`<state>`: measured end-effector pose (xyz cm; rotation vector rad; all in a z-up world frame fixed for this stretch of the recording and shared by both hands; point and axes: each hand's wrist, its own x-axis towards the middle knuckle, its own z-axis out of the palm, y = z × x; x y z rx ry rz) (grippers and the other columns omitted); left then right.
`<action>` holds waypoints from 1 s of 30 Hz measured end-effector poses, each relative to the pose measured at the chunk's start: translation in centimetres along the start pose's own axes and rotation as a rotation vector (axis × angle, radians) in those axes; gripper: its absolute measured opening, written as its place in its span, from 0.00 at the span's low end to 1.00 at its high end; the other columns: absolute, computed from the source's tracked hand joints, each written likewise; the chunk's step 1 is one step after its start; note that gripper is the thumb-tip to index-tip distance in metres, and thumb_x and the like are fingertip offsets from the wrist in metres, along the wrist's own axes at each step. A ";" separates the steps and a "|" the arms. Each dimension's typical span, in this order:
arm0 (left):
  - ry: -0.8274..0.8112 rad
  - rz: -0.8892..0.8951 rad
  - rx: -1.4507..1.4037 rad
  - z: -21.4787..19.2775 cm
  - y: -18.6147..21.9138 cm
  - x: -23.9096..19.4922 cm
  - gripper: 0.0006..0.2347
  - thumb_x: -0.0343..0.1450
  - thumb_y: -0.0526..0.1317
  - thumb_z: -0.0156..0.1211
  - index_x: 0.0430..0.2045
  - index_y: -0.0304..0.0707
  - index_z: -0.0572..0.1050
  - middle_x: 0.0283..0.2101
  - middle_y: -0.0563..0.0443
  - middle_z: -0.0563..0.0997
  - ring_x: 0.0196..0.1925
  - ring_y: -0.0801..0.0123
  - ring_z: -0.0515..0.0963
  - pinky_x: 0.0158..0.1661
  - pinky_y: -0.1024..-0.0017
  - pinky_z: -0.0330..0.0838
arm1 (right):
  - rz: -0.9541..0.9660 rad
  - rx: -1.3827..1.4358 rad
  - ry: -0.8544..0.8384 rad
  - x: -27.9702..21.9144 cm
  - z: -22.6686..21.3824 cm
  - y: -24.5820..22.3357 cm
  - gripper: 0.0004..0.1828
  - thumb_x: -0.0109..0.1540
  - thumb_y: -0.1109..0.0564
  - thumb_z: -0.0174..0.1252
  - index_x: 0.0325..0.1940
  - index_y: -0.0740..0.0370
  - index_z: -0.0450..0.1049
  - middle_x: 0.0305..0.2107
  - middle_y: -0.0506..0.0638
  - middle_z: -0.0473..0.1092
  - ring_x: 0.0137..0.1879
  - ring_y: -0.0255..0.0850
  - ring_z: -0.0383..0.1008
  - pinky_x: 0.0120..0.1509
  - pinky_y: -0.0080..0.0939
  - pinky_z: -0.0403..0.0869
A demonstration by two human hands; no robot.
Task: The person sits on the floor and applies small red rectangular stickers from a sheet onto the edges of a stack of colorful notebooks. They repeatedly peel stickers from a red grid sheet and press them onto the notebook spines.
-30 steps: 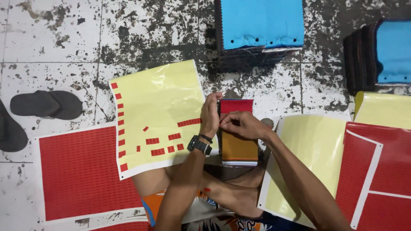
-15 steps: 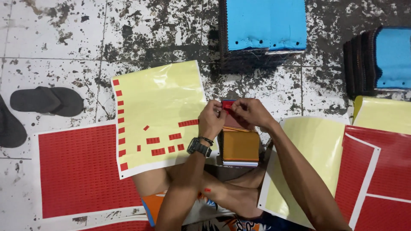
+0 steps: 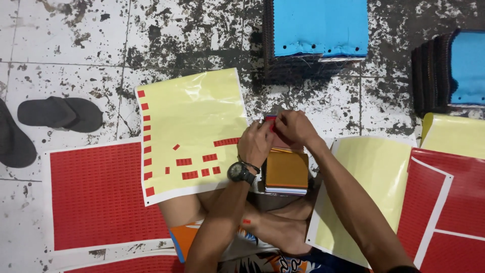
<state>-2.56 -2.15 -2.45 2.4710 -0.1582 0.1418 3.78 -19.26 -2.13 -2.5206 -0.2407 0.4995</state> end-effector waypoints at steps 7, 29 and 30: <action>0.097 0.036 0.172 0.5 -0.2 -0.1 0.11 0.70 0.45 0.53 0.43 0.55 0.80 0.36 0.50 0.77 0.37 0.54 0.80 0.39 0.62 0.78 | -0.099 -0.318 0.264 0.1 0.7 1.8 0.19 0.58 0.45 0.65 0.48 0.57 0.80 0.45 0.62 0.75 0.52 0.61 0.78 0.50 0.58 0.79; -0.141 -0.070 -0.171 0.5 -1.8 1.8 0.07 0.65 0.45 0.54 0.33 0.61 0.78 0.55 0.65 0.66 0.63 0.49 0.64 0.61 0.50 0.59 | -0.344 -0.224 -0.067 -4.6 -4.8 -1.6 0.18 0.55 0.51 0.66 0.44 0.60 0.75 0.38 0.59 0.76 0.51 0.59 0.77 0.54 0.57 0.77; -0.193 -0.116 -0.188 0.7 -2.2 1.9 0.08 0.68 0.46 0.50 0.33 0.61 0.78 0.57 0.66 0.65 0.66 0.50 0.61 0.65 0.52 0.53 | -0.274 -0.216 -0.208 -4.6 -5.5 -2.4 0.23 0.54 0.47 0.66 0.49 0.58 0.73 0.42 0.59 0.76 0.55 0.59 0.76 0.58 0.58 0.77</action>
